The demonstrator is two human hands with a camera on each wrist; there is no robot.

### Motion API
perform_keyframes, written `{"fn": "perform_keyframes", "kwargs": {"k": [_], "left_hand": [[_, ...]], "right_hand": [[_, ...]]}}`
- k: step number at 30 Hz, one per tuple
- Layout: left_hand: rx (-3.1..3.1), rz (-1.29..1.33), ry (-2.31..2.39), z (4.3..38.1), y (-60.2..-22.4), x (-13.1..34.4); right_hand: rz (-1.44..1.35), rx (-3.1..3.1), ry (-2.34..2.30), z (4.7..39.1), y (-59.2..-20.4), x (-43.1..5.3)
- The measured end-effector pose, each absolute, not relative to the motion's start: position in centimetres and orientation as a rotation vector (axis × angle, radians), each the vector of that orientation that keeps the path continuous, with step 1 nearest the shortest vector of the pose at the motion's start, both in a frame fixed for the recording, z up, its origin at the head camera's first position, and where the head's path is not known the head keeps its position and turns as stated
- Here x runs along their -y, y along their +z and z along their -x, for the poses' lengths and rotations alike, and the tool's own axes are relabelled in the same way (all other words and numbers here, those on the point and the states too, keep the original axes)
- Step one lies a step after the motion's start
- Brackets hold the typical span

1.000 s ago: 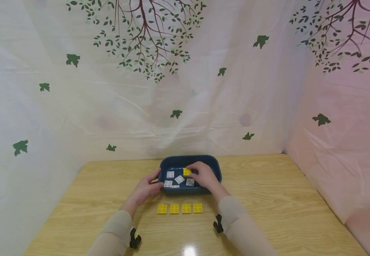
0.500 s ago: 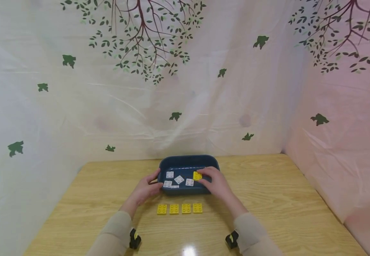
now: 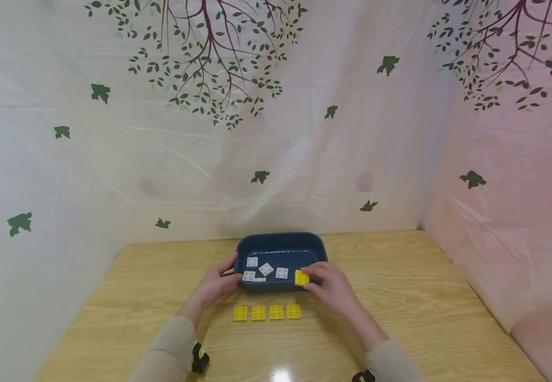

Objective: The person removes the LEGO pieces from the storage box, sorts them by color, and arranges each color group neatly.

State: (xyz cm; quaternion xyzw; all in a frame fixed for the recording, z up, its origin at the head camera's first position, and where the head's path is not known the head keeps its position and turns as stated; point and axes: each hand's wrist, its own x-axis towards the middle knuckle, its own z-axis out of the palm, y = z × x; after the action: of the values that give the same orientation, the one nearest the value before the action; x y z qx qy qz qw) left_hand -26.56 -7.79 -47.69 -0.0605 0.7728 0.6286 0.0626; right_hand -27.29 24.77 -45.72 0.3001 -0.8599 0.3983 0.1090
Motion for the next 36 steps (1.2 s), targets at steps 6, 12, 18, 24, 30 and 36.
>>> {"fn": "perform_keyframes", "kwargs": {"k": [6,12,18,24,30,36], "left_hand": [[-2.32,0.198,1.906,26.7,-47.7,7.8],[-2.318,0.2,1.906,26.5,-47.8,7.8],[-2.32,0.206,1.903,26.3,-47.8,7.7],[-2.326,0.212,1.9,26.0,-47.7,7.5],[-2.332,0.219,1.892,25.8,-47.5,7.3],[-2.313,0.232,1.907,25.6,-47.4,7.2]], "right_hand": [[-0.928,2.522,1.147,26.5,-46.6,-25.2],[-0.996,2.506,1.123,26.1,-47.2,-26.0],[-1.051,2.519,1.092,25.8,-47.4,-27.0],[-1.077,2.585,1.057,25.6,-47.7,-27.9],[-1.114,2.626,1.061,25.6,-48.0,-28.4],[-1.167,2.625,1.04,25.3,-48.3,-28.6]]}}
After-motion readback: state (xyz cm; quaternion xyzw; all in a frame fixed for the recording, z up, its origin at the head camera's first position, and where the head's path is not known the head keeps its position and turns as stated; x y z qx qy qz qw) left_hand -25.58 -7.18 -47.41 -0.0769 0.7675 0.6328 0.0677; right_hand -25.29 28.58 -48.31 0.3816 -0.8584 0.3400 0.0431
